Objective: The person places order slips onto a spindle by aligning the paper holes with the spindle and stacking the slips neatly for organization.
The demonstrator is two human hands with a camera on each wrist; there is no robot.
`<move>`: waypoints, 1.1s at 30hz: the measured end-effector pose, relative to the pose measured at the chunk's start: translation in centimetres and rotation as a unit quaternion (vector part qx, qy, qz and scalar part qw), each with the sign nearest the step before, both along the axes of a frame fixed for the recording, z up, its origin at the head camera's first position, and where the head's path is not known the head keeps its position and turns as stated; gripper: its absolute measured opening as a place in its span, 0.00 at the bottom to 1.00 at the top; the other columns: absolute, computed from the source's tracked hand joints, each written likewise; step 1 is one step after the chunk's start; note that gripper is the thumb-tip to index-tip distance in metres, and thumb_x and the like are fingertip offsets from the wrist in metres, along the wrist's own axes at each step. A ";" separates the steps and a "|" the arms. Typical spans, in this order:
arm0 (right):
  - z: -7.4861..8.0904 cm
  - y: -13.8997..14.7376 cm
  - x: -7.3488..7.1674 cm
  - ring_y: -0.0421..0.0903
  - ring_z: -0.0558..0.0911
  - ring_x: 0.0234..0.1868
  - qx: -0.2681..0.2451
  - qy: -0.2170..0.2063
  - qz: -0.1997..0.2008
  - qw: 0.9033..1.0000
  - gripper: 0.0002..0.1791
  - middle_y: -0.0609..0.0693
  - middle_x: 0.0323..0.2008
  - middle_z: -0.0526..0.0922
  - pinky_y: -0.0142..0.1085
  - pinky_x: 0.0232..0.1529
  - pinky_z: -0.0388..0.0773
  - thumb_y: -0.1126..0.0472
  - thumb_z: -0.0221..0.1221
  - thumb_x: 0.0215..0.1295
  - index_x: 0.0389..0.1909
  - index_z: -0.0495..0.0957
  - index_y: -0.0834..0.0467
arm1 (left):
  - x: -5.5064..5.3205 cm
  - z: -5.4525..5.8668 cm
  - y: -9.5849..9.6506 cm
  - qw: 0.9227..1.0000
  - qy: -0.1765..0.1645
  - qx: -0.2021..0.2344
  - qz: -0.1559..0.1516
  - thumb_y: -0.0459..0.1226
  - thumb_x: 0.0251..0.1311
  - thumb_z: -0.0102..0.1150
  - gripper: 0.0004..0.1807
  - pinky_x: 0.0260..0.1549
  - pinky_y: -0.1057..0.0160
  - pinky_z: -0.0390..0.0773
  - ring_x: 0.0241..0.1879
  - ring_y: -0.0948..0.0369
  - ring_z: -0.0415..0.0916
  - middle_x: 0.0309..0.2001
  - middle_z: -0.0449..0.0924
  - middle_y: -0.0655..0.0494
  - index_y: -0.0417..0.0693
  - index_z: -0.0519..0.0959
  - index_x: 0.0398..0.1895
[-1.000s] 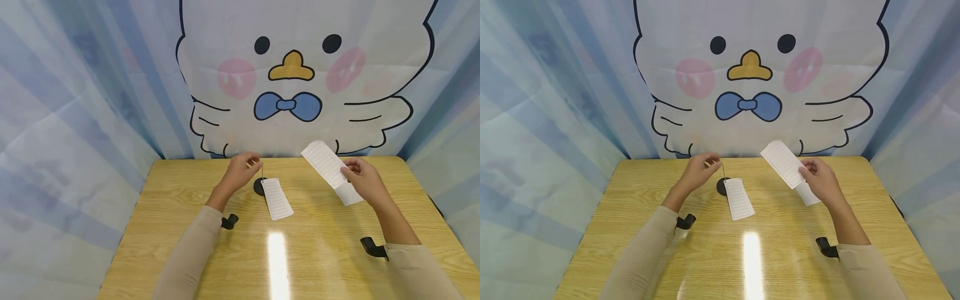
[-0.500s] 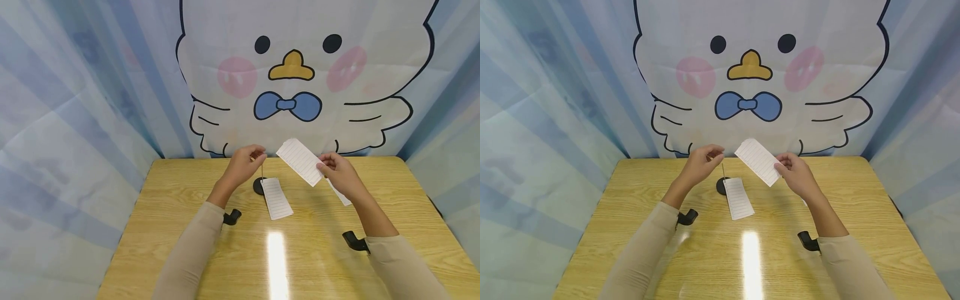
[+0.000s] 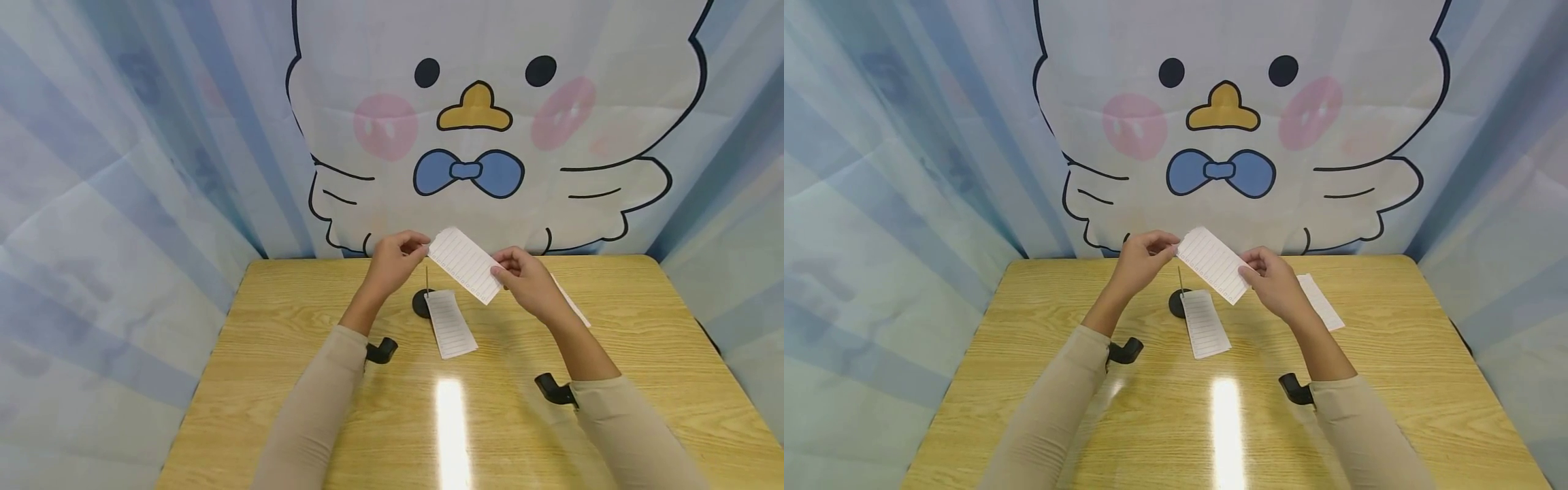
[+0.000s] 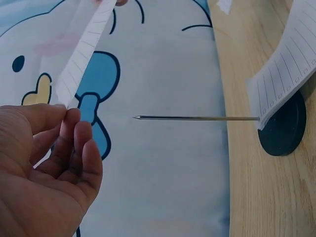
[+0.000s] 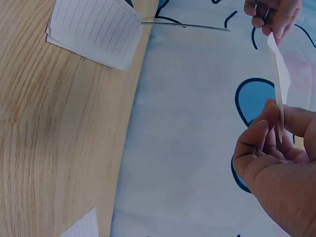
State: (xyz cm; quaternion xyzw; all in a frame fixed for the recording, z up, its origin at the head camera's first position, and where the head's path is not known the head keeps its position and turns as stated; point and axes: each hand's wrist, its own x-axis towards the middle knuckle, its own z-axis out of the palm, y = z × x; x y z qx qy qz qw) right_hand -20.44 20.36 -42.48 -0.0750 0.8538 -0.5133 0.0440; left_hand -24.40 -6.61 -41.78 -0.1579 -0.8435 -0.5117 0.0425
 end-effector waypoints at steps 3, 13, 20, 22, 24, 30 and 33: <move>-0.2 -0.2 -0.1 0.43 0.78 0.38 -0.002 -0.004 -0.002 1.000 0.17 0.60 0.47 0.79 0.31 0.38 0.75 0.59 0.53 0.81 0.61 0.73 0.66 | -0.1 -0.2 -0.1 1.000 0.000 0.000 0.004 0.35 0.71 0.62 0.09 0.34 0.66 0.78 0.38 0.57 0.79 0.38 0.84 0.51 0.45 0.87 0.50; -1.2 -0.6 -0.4 0.48 0.78 0.39 0.003 -0.027 -0.009 1.000 0.15 0.59 0.44 0.78 0.31 0.35 0.76 0.59 0.54 0.80 0.57 0.73 0.66 | -0.3 -1.0 -0.2 1.000 -0.029 0.006 -0.001 0.34 0.71 0.62 0.09 0.38 0.65 0.80 0.39 0.57 0.80 0.41 0.86 0.50 0.44 0.88 0.48; -2.2 -0.6 -0.5 0.49 0.78 0.38 0.008 -0.028 -0.011 1.000 0.14 0.59 0.43 0.79 0.32 0.33 0.75 0.59 0.55 0.79 0.55 0.74 0.66 | -0.8 -2.1 -0.2 0.999 -0.051 -0.002 0.001 0.34 0.72 0.61 0.08 0.39 0.64 0.80 0.39 0.57 0.80 0.42 0.87 0.50 0.45 0.88 0.47; -2.4 -0.7 -0.6 0.48 0.78 0.38 0.012 -0.028 -0.012 0.999 0.14 0.58 0.42 0.80 0.32 0.33 0.75 0.60 0.55 0.79 0.54 0.75 0.66 | -0.9 -2.3 -0.1 0.999 -0.054 -0.005 0.003 0.34 0.72 0.61 0.08 0.38 0.63 0.80 0.39 0.57 0.79 0.42 0.87 0.50 0.45 0.88 0.47; -2.6 -0.8 -0.7 0.48 0.78 0.38 0.018 -0.029 -0.012 0.999 0.14 0.58 0.42 0.80 0.31 0.32 0.75 0.60 0.55 0.79 0.55 0.75 0.66 | -1.0 -2.6 -0.1 0.998 -0.058 -0.010 0.004 0.34 0.72 0.61 0.08 0.38 0.63 0.80 0.39 0.57 0.80 0.42 0.87 0.51 0.45 0.88 0.47; -2.7 -0.8 -0.8 0.52 0.78 0.39 0.038 -0.029 -0.015 0.999 0.13 0.59 0.43 0.80 0.32 0.32 0.74 0.60 0.55 0.79 0.55 0.76 0.65 | -1.3 -3.3 0.1 0.998 -0.056 -0.017 0.002 0.33 0.71 0.61 0.08 0.40 0.62 0.81 0.40 0.56 0.80 0.43 0.87 0.49 0.44 0.88 0.47; -2.9 -0.8 -0.8 0.53 0.78 0.40 0.049 -0.029 -0.019 0.998 0.13 0.58 0.43 0.80 0.32 0.33 0.74 0.60 0.55 0.79 0.55 0.76 0.65 | -1.3 -3.5 0.2 0.998 -0.056 -0.017 0.002 0.32 0.72 0.61 0.08 0.41 0.61 0.82 0.41 0.55 0.81 0.43 0.87 0.49 0.43 0.88 0.47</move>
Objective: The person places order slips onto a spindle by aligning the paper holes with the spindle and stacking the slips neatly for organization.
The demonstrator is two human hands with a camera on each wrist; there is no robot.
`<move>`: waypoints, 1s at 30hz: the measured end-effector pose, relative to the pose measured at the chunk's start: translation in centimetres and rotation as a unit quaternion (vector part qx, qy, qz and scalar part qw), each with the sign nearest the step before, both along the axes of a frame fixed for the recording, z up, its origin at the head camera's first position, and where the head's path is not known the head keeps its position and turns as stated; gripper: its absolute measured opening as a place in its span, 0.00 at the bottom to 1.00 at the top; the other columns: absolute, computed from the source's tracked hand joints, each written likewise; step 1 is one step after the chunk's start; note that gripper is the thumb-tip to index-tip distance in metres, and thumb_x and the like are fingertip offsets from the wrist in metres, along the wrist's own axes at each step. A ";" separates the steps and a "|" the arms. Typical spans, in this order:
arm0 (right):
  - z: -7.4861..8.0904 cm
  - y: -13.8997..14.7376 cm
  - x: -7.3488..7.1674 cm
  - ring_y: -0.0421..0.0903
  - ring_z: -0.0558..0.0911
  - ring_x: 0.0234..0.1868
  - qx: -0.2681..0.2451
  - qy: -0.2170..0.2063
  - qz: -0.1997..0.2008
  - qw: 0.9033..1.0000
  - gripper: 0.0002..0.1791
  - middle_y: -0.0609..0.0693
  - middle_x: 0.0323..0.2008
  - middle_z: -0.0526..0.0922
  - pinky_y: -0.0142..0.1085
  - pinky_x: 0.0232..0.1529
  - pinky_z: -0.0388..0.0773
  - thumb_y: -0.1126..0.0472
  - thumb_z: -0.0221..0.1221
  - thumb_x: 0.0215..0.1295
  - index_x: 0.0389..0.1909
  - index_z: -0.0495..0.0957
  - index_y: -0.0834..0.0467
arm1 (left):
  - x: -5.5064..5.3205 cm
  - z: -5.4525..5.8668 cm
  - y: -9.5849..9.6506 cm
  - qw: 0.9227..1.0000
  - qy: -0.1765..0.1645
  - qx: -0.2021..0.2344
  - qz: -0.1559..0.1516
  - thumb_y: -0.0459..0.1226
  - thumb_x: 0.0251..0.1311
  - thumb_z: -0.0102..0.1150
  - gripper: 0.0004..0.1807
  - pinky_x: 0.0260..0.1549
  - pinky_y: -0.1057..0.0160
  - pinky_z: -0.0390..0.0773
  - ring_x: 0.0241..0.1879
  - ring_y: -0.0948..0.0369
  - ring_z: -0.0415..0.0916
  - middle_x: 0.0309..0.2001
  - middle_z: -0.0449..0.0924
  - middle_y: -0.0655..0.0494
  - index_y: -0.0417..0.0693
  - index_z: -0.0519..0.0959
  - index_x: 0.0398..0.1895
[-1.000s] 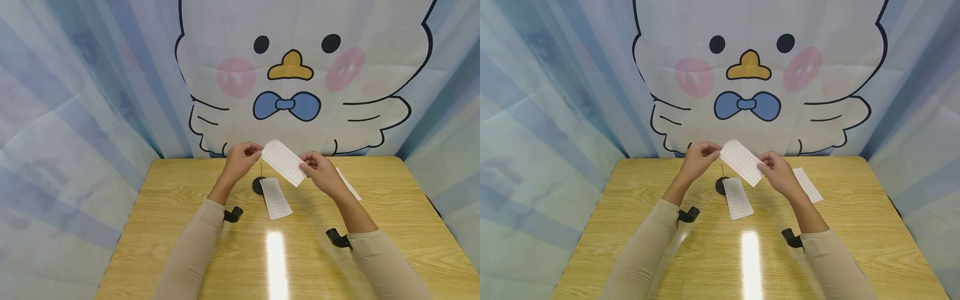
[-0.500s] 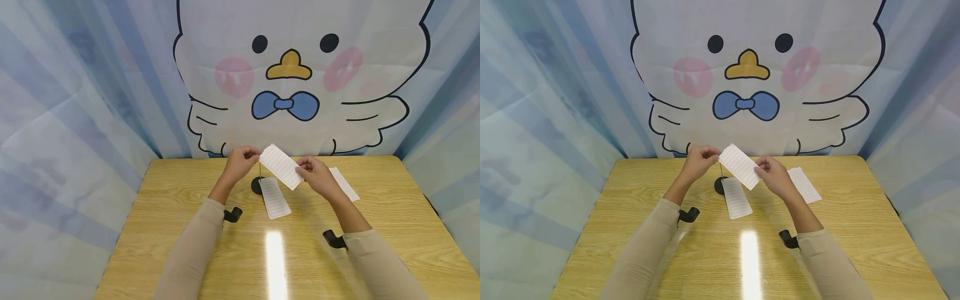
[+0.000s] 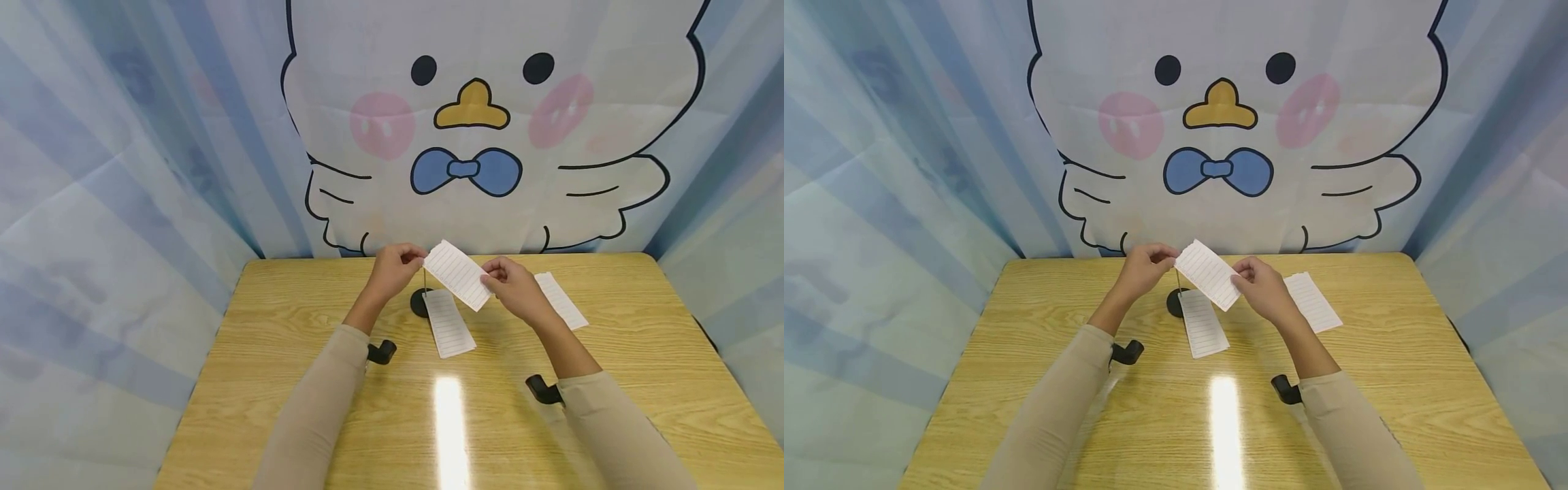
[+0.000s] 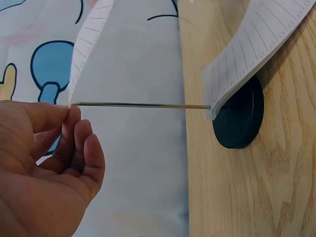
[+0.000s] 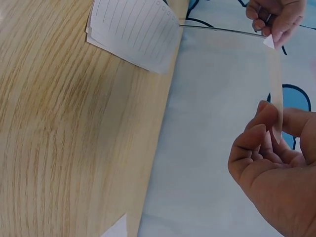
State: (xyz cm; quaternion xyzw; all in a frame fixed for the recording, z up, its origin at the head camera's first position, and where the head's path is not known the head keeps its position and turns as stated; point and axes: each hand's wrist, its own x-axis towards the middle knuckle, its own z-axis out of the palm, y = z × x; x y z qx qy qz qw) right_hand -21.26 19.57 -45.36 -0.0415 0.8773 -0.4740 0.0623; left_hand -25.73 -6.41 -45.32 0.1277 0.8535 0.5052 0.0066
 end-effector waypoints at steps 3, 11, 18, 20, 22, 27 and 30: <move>-0.2 0.0 0.0 0.53 0.78 0.41 0.007 -0.003 -0.001 1.000 0.14 0.58 0.43 0.80 0.32 0.33 0.74 0.59 0.55 0.79 0.55 0.76 0.65 | 0.0 -0.2 0.0 1.000 -0.004 0.001 0.000 0.33 0.72 0.61 0.08 0.41 0.61 0.82 0.41 0.55 0.81 0.43 0.87 0.49 0.43 0.88 0.48; -0.7 0.1 -0.1 0.55 0.78 0.42 0.011 -0.008 0.000 1.000 0.14 0.57 0.43 0.81 0.33 0.34 0.74 0.59 0.55 0.79 0.56 0.75 0.64 | 0.2 -0.3 0.1 1.000 -0.010 0.003 0.000 0.34 0.73 0.61 0.09 0.41 0.61 0.83 0.42 0.56 0.82 0.44 0.87 0.49 0.44 0.88 0.48; -0.9 0.3 -0.2 0.57 0.78 0.43 0.008 -0.015 0.003 1.000 0.14 0.58 0.43 0.81 0.33 0.35 0.74 0.59 0.55 0.79 0.56 0.75 0.64 | 0.3 -0.1 0.3 1.000 -0.017 0.001 0.004 0.35 0.73 0.61 0.09 0.41 0.61 0.83 0.43 0.56 0.82 0.45 0.87 0.50 0.45 0.88 0.48; -0.9 0.3 -0.2 0.57 0.78 0.43 0.008 -0.016 0.002 1.000 0.15 0.58 0.43 0.81 0.33 0.35 0.74 0.58 0.55 0.79 0.56 0.75 0.64 | 0.3 -0.1 0.3 1.000 -0.019 0.001 0.005 0.35 0.73 0.60 0.09 0.42 0.61 0.83 0.43 0.56 0.82 0.45 0.87 0.50 0.45 0.88 0.48; -0.9 0.3 -0.2 0.57 0.78 0.44 0.008 -0.016 0.003 1.000 0.15 0.58 0.44 0.81 0.33 0.36 0.74 0.59 0.55 0.79 0.56 0.75 0.65 | 0.2 -0.1 0.4 1.000 -0.020 0.001 0.006 0.35 0.73 0.60 0.09 0.42 0.61 0.83 0.44 0.56 0.82 0.46 0.87 0.50 0.45 0.88 0.48; -1.1 0.4 -0.3 0.55 0.79 0.43 0.010 -0.013 0.006 1.000 0.15 0.59 0.44 0.81 0.33 0.36 0.75 0.59 0.56 0.79 0.56 0.75 0.65 | 0.2 -0.1 0.4 1.000 -0.018 -0.004 0.011 0.35 0.73 0.60 0.09 0.42 0.60 0.82 0.44 0.56 0.82 0.46 0.88 0.50 0.45 0.88 0.48; -1.4 0.4 -0.3 0.54 0.79 0.43 0.014 -0.015 0.009 1.000 0.14 0.58 0.44 0.80 0.34 0.37 0.76 0.59 0.56 0.78 0.56 0.75 0.64 | 0.2 -0.1 0.4 1.000 -0.017 -0.007 0.014 0.35 0.73 0.60 0.09 0.43 0.60 0.83 0.44 0.55 0.82 0.46 0.88 0.50 0.45 0.88 0.48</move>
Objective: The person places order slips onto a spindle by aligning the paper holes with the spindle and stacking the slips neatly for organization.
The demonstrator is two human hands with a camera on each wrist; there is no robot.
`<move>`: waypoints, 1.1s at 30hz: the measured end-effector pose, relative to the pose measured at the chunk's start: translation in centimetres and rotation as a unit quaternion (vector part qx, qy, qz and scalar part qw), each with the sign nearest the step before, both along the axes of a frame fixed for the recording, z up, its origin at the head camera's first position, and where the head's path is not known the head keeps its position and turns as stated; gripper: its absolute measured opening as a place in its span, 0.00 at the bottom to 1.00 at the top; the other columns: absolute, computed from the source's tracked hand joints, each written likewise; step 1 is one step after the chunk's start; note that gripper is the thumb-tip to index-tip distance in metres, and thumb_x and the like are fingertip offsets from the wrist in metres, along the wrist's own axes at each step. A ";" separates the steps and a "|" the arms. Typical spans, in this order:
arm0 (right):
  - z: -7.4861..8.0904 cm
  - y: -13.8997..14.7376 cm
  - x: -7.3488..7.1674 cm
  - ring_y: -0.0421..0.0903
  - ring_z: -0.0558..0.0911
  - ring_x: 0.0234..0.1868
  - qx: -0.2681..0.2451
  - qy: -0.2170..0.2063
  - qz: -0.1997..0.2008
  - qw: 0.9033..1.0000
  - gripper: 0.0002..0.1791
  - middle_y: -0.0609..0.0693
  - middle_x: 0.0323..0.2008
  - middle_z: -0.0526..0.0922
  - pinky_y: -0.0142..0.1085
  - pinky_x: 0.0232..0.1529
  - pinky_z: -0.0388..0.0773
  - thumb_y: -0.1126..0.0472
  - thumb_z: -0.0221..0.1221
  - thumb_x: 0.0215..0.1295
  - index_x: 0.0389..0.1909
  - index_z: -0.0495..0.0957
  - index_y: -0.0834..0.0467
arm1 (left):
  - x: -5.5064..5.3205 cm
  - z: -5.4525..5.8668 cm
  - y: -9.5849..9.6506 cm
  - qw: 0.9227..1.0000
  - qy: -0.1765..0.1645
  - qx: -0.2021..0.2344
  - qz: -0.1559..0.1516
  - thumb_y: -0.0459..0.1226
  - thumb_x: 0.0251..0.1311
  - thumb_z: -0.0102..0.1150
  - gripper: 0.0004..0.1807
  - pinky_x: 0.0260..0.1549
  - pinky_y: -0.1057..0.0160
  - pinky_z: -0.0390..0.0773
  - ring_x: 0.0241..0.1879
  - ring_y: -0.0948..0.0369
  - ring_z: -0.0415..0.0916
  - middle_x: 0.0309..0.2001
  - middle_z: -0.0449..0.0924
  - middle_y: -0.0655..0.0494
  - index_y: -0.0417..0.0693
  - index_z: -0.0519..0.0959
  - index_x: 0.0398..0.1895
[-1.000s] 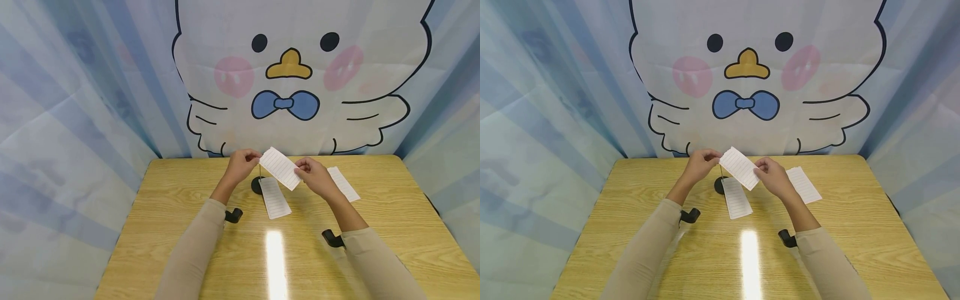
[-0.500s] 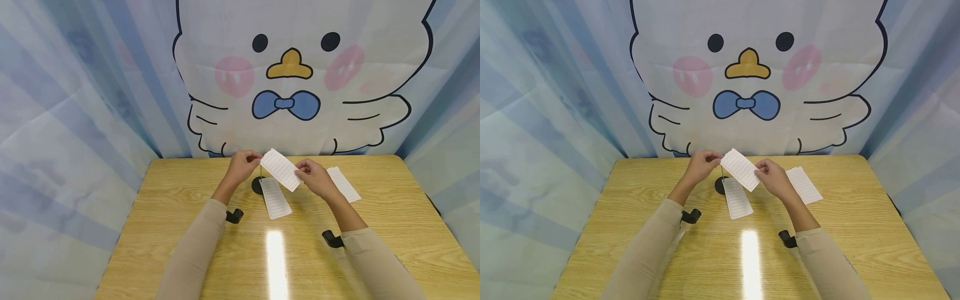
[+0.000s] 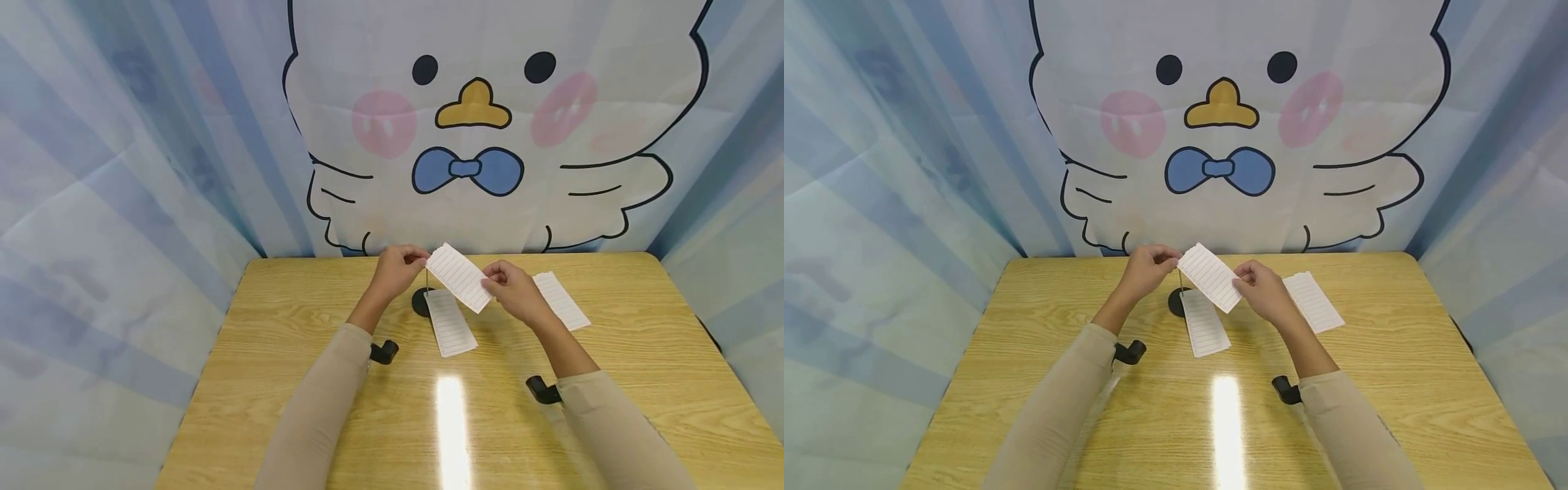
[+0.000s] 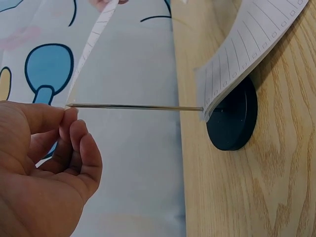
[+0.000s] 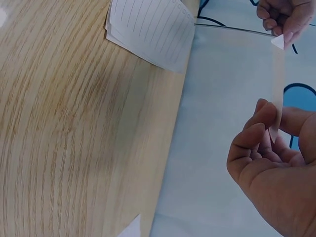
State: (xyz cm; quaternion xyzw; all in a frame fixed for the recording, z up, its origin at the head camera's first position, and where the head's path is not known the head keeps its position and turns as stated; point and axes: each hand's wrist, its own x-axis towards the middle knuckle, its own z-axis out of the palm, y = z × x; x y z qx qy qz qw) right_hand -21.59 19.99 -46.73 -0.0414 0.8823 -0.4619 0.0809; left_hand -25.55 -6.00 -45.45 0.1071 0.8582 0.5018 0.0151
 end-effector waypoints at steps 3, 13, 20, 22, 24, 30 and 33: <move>-0.3 0.0 0.0 0.51 0.78 0.42 0.005 -0.002 0.004 1.000 0.14 0.57 0.44 0.80 0.36 0.39 0.76 0.58 0.56 0.78 0.56 0.75 0.64 | 0.0 0.0 0.0 1.000 -0.001 0.000 0.002 0.35 0.73 0.60 0.09 0.42 0.60 0.83 0.44 0.56 0.82 0.46 0.88 0.50 0.44 0.88 0.47; -0.8 -0.7 0.0 0.50 0.79 0.39 0.013 -0.003 0.015 1.000 0.13 0.56 0.41 0.82 0.35 0.36 0.75 0.59 0.58 0.77 0.54 0.76 0.64 | -0.5 0.0 -0.3 1.000 -0.011 0.002 0.003 0.35 0.71 0.62 0.08 0.40 0.61 0.82 0.43 0.56 0.82 0.45 0.88 0.50 0.45 0.89 0.46; -1.3 -0.9 0.1 0.50 0.79 0.40 0.029 -0.008 0.023 0.999 0.13 0.56 0.41 0.82 0.37 0.38 0.74 0.59 0.58 0.77 0.54 0.76 0.64 | -0.7 -0.3 -0.2 1.000 -0.021 -0.009 0.006 0.34 0.71 0.61 0.08 0.34 0.64 0.78 0.38 0.57 0.81 0.43 0.88 0.50 0.45 0.89 0.44; -1.4 -0.9 0.1 0.50 0.79 0.40 0.035 -0.011 0.024 0.999 0.13 0.56 0.41 0.82 0.38 0.39 0.74 0.59 0.58 0.77 0.54 0.76 0.63 | -0.6 -0.6 -0.2 0.999 -0.035 -0.008 0.006 0.34 0.72 0.61 0.08 0.33 0.65 0.78 0.38 0.58 0.81 0.43 0.88 0.50 0.45 0.89 0.44; -1.6 -0.9 0.2 0.50 0.79 0.41 0.041 -0.008 0.024 0.999 0.13 0.56 0.41 0.82 0.38 0.40 0.74 0.59 0.58 0.77 0.54 0.77 0.63 | -0.6 -0.9 -0.2 0.999 -0.045 -0.007 0.006 0.34 0.72 0.61 0.08 0.32 0.66 0.78 0.38 0.59 0.81 0.44 0.87 0.50 0.45 0.89 0.45; -1.8 -0.7 0.6 0.52 0.81 0.43 0.041 -0.004 0.030 0.999 0.14 0.56 0.42 0.83 0.38 0.41 0.75 0.58 0.58 0.77 0.54 0.76 0.64 | -0.6 -1.5 -0.3 0.999 -0.050 0.004 -0.007 0.34 0.73 0.60 0.09 0.33 0.65 0.79 0.41 0.57 0.83 0.44 0.87 0.50 0.45 0.89 0.45; -2.0 -0.6 0.8 0.53 0.81 0.41 0.035 -0.017 0.034 0.999 0.14 0.56 0.40 0.83 0.38 0.39 0.75 0.59 0.59 0.76 0.54 0.76 0.64 | -0.7 -1.7 -0.4 0.998 -0.053 0.004 -0.015 0.34 0.73 0.60 0.09 0.35 0.65 0.80 0.42 0.57 0.84 0.45 0.87 0.49 0.44 0.89 0.46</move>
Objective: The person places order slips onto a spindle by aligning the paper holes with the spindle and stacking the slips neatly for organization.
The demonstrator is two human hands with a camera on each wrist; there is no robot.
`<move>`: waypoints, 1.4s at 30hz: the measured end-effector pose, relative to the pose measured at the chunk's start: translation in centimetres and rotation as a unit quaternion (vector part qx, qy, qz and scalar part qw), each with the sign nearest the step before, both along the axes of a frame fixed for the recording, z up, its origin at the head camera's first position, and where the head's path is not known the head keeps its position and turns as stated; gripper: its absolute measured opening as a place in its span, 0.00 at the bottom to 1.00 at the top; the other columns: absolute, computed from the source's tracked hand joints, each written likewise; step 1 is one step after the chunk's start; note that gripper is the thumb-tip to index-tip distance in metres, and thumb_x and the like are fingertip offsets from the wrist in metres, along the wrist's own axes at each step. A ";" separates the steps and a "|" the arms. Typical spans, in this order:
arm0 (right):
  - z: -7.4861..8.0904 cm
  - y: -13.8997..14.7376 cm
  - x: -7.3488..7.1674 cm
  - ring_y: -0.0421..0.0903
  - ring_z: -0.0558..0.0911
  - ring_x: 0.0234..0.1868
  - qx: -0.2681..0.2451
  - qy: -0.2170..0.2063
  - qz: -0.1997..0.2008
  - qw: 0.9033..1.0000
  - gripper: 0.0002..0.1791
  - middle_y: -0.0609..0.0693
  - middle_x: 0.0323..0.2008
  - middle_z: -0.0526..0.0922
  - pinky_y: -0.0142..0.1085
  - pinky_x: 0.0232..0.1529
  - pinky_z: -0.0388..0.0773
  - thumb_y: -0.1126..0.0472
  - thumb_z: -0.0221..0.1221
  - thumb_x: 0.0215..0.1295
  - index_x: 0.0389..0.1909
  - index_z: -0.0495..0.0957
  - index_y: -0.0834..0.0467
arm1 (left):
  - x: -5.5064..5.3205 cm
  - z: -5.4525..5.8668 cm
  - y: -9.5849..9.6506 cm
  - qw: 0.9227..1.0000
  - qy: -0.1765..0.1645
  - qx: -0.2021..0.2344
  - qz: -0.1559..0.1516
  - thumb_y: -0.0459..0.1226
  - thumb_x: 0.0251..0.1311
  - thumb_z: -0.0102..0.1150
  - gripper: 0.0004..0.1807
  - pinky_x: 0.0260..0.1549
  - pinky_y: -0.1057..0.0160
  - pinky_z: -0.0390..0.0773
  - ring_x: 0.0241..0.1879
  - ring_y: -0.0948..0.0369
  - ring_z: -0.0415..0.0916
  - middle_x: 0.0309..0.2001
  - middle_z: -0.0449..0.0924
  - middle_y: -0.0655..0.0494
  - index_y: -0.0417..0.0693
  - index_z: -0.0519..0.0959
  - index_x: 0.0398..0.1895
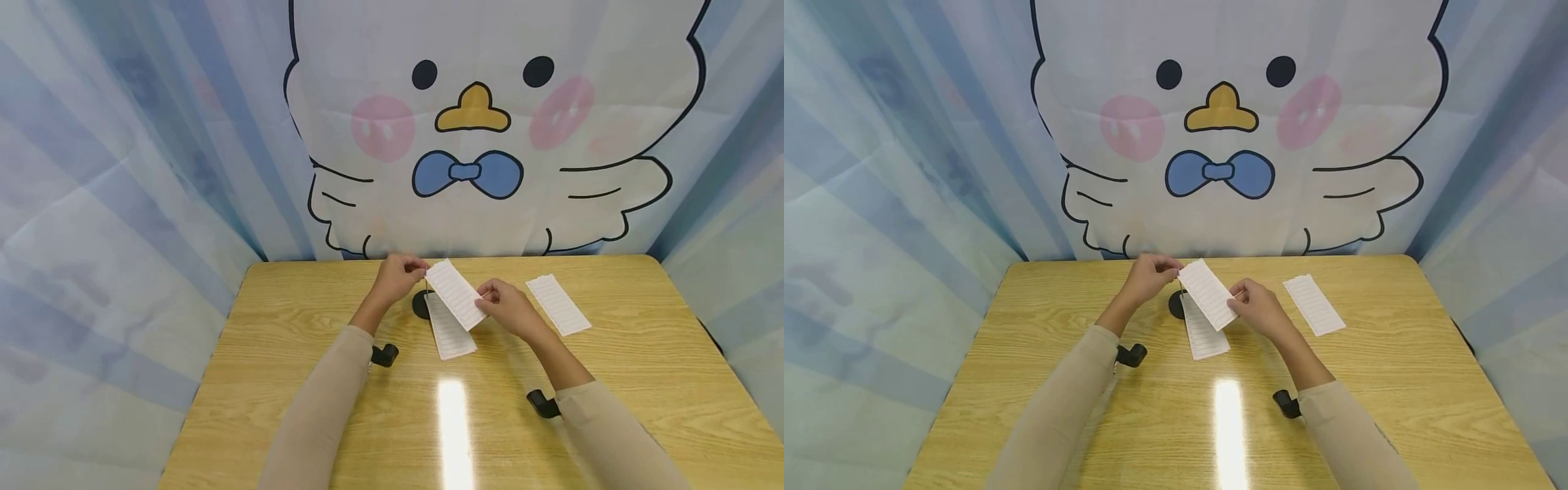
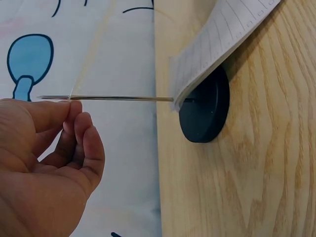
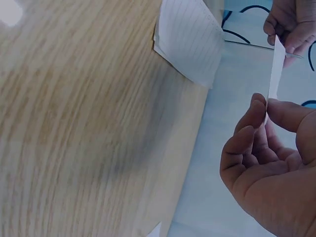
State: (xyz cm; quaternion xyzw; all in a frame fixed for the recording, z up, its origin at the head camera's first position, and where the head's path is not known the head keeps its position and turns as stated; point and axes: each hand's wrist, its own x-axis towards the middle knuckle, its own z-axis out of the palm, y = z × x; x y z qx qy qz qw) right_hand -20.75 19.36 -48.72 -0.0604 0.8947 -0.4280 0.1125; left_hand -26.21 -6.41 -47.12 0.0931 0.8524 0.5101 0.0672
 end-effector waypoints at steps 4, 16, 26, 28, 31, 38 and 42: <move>-0.3 -0.1 0.3 0.54 0.82 0.41 -0.010 -0.014 0.008 1.000 0.15 0.55 0.40 0.83 0.38 0.39 0.75 0.60 0.59 0.76 0.54 0.75 0.65 | -0.1 -0.5 0.0 1.000 -0.007 -0.004 -0.002 0.34 0.73 0.60 0.09 0.37 0.64 0.81 0.44 0.56 0.84 0.46 0.87 0.48 0.44 0.88 0.47; -1.2 -1.0 0.9 0.45 0.77 0.35 0.003 -0.041 0.033 0.999 0.13 0.53 0.36 0.82 0.35 0.36 0.74 0.60 0.64 0.71 0.48 0.76 0.65 | -0.6 -2.3 0.2 1.000 -0.015 -0.021 -0.004 0.34 0.72 0.61 0.11 0.42 0.62 0.83 0.45 0.55 0.82 0.48 0.86 0.47 0.38 0.87 0.50; -2.3 -1.7 1.5 0.44 0.73 0.30 0.002 -0.060 0.028 0.998 0.12 0.50 0.31 0.77 0.33 0.30 0.71 0.61 0.67 0.67 0.41 0.74 0.63 | -0.6 -3.5 0.4 0.999 -0.032 -0.023 -0.005 0.34 0.72 0.62 0.10 0.42 0.61 0.82 0.44 0.56 0.81 0.47 0.87 0.49 0.40 0.87 0.49; -2.4 -1.8 1.6 0.43 0.73 0.30 0.005 -0.059 0.029 0.998 0.12 0.50 0.30 0.77 0.33 0.30 0.71 0.62 0.67 0.67 0.41 0.74 0.64 | -0.5 -3.6 0.4 0.999 -0.035 -0.025 -0.007 0.35 0.73 0.61 0.10 0.44 0.60 0.83 0.45 0.56 0.81 0.47 0.86 0.49 0.40 0.87 0.49; -2.6 -2.0 1.8 0.43 0.73 0.30 0.013 -0.054 0.032 0.998 0.12 0.50 0.30 0.77 0.34 0.30 0.71 0.62 0.67 0.67 0.39 0.74 0.63 | -0.4 -3.9 0.4 0.999 -0.034 -0.028 -0.007 0.35 0.73 0.61 0.10 0.44 0.59 0.83 0.46 0.56 0.81 0.48 0.86 0.49 0.40 0.87 0.49; -3.3 -2.2 1.9 0.43 0.73 0.29 0.037 -0.040 0.034 0.998 0.13 0.50 0.29 0.77 0.34 0.30 0.71 0.62 0.69 0.66 0.37 0.74 0.62 | -0.2 -4.7 0.7 0.999 -0.031 -0.032 -0.010 0.32 0.73 0.60 0.08 0.46 0.61 0.83 0.47 0.56 0.81 0.48 0.87 0.50 0.40 0.87 0.46; -3.4 -2.2 2.1 0.43 0.74 0.29 0.049 -0.037 0.032 0.998 0.13 0.50 0.28 0.77 0.34 0.31 0.70 0.62 0.70 0.65 0.36 0.74 0.62 | -0.1 -5.0 0.8 0.999 -0.021 -0.042 -0.010 0.33 0.72 0.61 0.06 0.46 0.61 0.83 0.46 0.56 0.81 0.46 0.87 0.51 0.43 0.87 0.42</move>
